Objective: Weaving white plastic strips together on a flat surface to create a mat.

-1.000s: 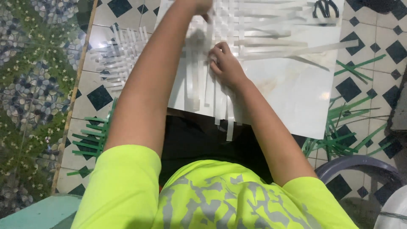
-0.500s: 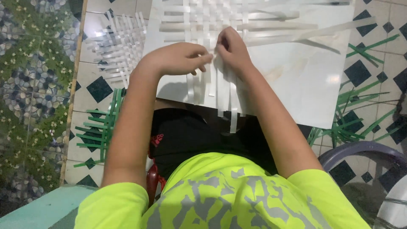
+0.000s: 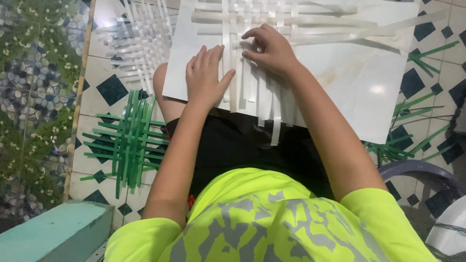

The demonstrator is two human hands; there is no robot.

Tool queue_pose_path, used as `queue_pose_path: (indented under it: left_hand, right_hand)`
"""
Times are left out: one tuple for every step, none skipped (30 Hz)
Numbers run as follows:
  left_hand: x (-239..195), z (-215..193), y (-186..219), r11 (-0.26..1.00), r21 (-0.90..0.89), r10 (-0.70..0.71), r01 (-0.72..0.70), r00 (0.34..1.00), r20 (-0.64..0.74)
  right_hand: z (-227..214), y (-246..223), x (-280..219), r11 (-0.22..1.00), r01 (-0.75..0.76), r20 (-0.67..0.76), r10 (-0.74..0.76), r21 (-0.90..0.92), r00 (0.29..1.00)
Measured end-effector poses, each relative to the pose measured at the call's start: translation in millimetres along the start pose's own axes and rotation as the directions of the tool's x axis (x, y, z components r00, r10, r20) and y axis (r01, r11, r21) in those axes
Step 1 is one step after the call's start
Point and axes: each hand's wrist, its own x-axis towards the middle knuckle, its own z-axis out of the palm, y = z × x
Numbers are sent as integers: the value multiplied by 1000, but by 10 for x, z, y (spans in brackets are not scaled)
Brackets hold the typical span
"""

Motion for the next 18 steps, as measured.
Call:
queue_pose_path:
  left_hand:
    - [-9, 53, -27, 1000, -1, -3, 3, 1000, -1]
    - [-12, 102, -52, 999, 41, 13, -12, 1000, -25]
    - [-16, 152, -74, 996, 84, 30, -26, 998, -49]
    - [-17, 158, -69, 996, 80, 31, -27, 998, -50]
    - [-16, 164, -64, 996, 81, 38, -34, 998, -53]
    - [-18, 158, -74, 996, 85, 40, -35, 997, -58]
    - [-12, 157, -59, 996, 84, 37, -32, 997, -60]
    - [-16, 143, -57, 996, 85, 36, -32, 998, -52]
    - [-18, 131, -55, 996, 86, 36, -32, 998, -44]
    - [-23, 141, -68, 996, 86, 35, -31, 998, -44]
    - [-24, 153, -78, 995, 95, 46, -40, 997, -64]
    - [-24, 170, -79, 993, 104, 59, -51, 995, -83]
    - [-27, 144, -70, 993, 103, 61, -53, 995, -82]
    - [-27, 125, -55, 995, 92, 48, -44, 998, -48]
    - [-24, 108, -39, 996, 83, 35, -34, 999, -13]
    - [-18, 113, -45, 996, 81, 37, -36, 999, -13]
    - [-12, 117, -50, 996, 82, 35, -35, 999, -3]
    - [-15, 117, -59, 996, 85, 31, -32, 999, 7]
  right_hand:
    - [17, -1, 31, 1000, 1, 3, -1, -1, 1000]
    - [31, -4, 61, 998, -50, 34, 51, -26, 998]
    - [42, -5, 88, 994, -101, 63, 104, -52, 993]
    - [45, -32, 96, 993, -102, 62, 106, -56, 992]
    - [47, -58, 106, 989, -111, 76, 119, -96, 990]
    - [62, -93, 135, 984, -115, 92, 128, -134, 987]
    - [36, -122, 136, 984, -112, 95, 126, -135, 987]
    - [25, -161, 139, 980, -147, 107, 162, -133, 981]
    - [14, -199, 141, 975, -182, 118, 198, -131, 973]
    - [15, -180, 140, 975, -182, 119, 198, -131, 973]
    - [13, -157, 138, 972, -208, 113, 220, -106, 969]
    - [3, -129, 125, 968, -236, 106, 244, -81, 964]
    - [-3, -116, 107, 968, -238, 104, 245, -82, 964]
    - [-16, -96, 85, 979, -202, 92, 201, -8, 975]
    - [-30, -75, 66, 984, -163, 76, 158, 66, 985]
    - [-78, -107, 40, 984, -165, 74, 160, 65, 984]
    - [-127, -140, 15, 966, -201, 26, 200, 161, 980]
    - [-168, -178, -11, 939, -229, -17, 241, 258, 970]
